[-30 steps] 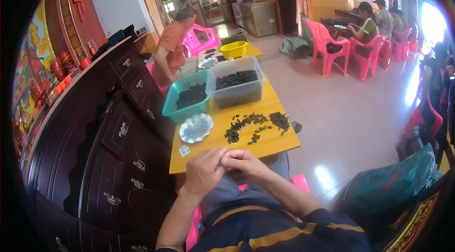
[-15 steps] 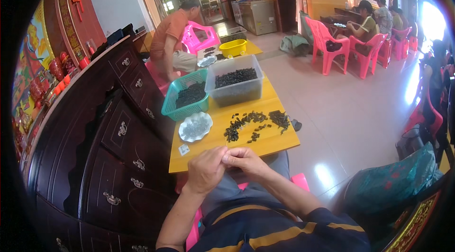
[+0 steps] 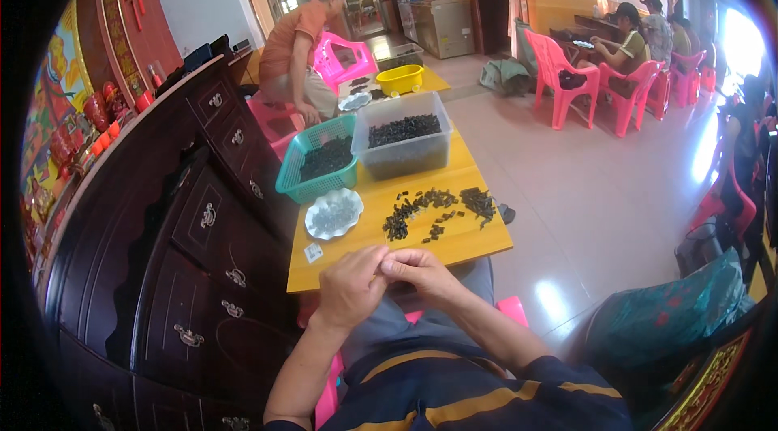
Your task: The person assembles small components by picking up metal pins and black plastic tubes from the table and inserting the pins into the tubes by hand.
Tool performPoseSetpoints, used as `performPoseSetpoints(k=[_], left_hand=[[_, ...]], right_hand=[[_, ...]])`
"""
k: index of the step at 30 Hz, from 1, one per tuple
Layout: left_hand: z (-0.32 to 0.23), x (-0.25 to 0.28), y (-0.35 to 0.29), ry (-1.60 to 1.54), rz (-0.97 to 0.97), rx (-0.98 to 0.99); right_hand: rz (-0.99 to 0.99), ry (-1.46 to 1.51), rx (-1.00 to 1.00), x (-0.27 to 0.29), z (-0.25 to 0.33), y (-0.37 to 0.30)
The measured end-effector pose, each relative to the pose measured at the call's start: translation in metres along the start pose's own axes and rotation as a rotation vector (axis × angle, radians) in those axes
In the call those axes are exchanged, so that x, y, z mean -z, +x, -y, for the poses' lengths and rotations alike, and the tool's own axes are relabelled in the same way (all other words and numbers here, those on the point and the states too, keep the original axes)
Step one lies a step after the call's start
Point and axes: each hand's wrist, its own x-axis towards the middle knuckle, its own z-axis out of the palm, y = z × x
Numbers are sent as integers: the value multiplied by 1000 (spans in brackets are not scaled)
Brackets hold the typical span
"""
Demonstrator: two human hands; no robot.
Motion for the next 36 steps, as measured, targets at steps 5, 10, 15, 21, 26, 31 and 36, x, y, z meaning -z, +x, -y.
performPoseSetpoints(k=[5, 10, 15, 21, 26, 31, 36], left_hand=[[2, 1, -1, -18, 7, 19], [2, 2, 3, -83, -13, 17], [0, 4, 4, -100, -10, 22], [-1, 6, 4, -111, -13, 21], [-2, 6, 5, -108, -20, 12], [1, 4, 5, -87, -24, -7], [5, -1, 2, -50, 16, 28]], right_hand=[[27, 231, -91, -9, 17, -4], [90, 238, -71, 5, 11, -4], [116, 231, -29, 5, 11, -5], [98, 203, -44, 2, 16, -9], [84, 201, -61, 4, 13, -9], [70, 219, -57, 1, 14, -6], [48, 195, -41, 5, 8, 1]])
